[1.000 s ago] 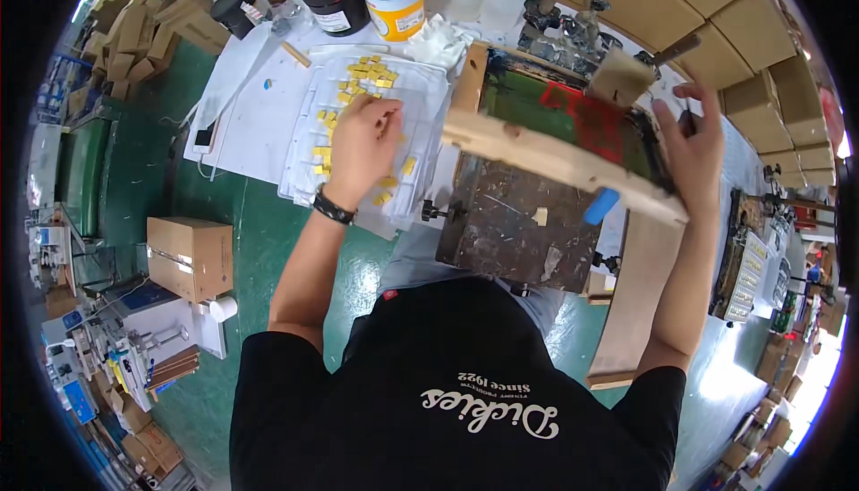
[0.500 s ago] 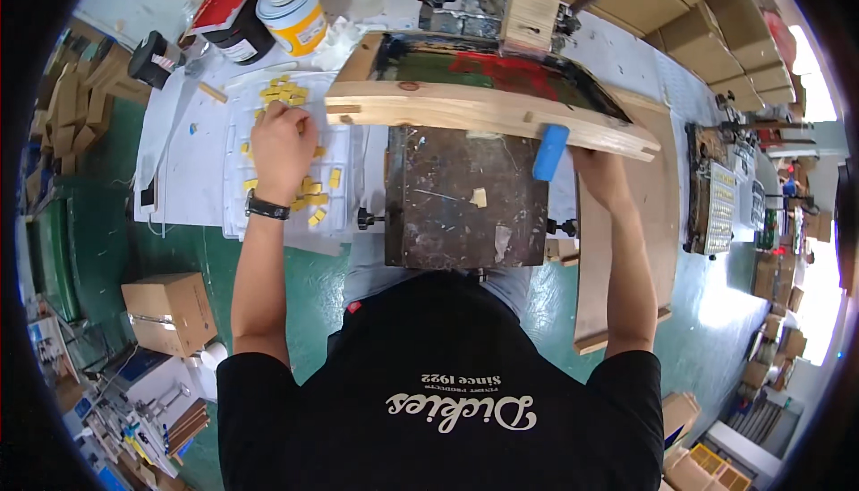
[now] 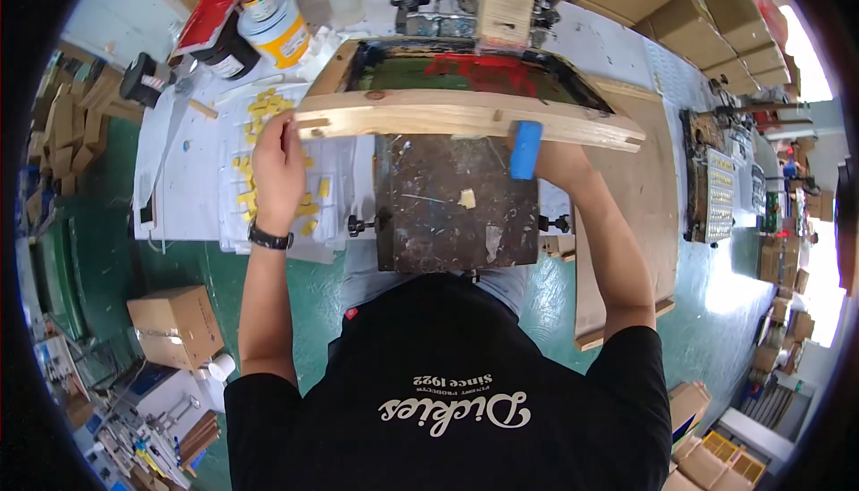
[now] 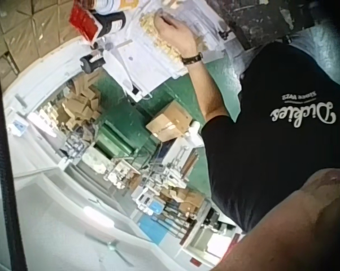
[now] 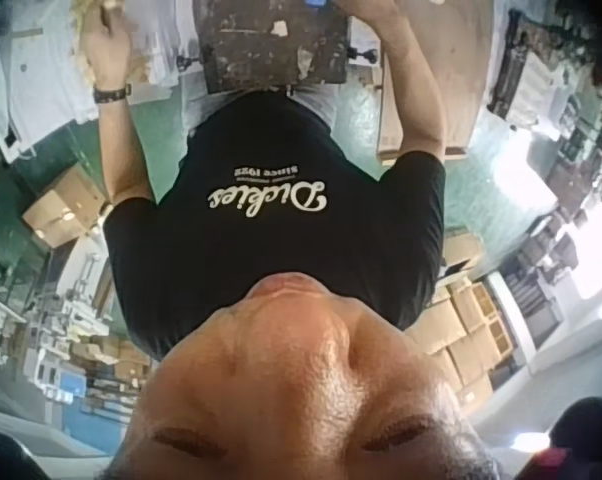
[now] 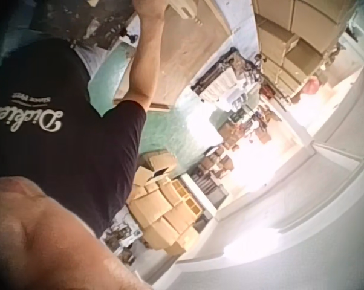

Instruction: Screen printing red designs onto small yellow rectangular parts using a manual press.

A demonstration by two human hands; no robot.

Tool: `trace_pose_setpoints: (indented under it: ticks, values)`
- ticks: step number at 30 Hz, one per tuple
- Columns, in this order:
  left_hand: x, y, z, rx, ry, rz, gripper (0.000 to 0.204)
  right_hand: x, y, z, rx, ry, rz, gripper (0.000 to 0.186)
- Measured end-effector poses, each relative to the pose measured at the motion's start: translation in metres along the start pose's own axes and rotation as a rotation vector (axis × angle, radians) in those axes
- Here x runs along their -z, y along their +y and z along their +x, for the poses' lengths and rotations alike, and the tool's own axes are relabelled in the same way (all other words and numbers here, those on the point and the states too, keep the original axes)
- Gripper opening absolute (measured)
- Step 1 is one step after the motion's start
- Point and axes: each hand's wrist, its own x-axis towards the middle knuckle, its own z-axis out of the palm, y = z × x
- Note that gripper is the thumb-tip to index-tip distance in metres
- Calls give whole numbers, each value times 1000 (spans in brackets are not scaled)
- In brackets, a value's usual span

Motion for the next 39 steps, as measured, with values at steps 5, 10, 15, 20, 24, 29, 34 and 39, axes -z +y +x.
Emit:
trace_pose_setpoints:
  ticks: [5, 10, 15, 20, 24, 29, 34, 39]
  values:
    - [4, 31, -9, 393, -255, -199, 22, 8, 34, -28, -100, 125, -107, 21]
    - [-11, 53, -16, 382, -299, -506, 14, 43, 147, -94, -865, 342, 426, 17]
    - [-33, 58, -18, 306, -362, -642, 25, 55, 233, -151, -1046, 306, -5, 20]
    - [-52, 75, -16, 291, -437, -488, 30, 47, 243, -141, -1097, 263, -9, 24]
    - [-72, 83, -8, 274, -543, -337, 31, 42, 248, -142, -1062, 280, -90, 25]
    - [-103, 89, 0, -123, -486, -105, 29, 38, 233, -152, -1066, 400, 31, 28]
    - [-135, 82, -1, -298, -448, -21, 29, 41, 209, -188, -1012, 504, 228, 28]
    - [-134, 89, -5, -368, -455, 89, 31, 43, 156, -189, -1041, 531, 461, 21]
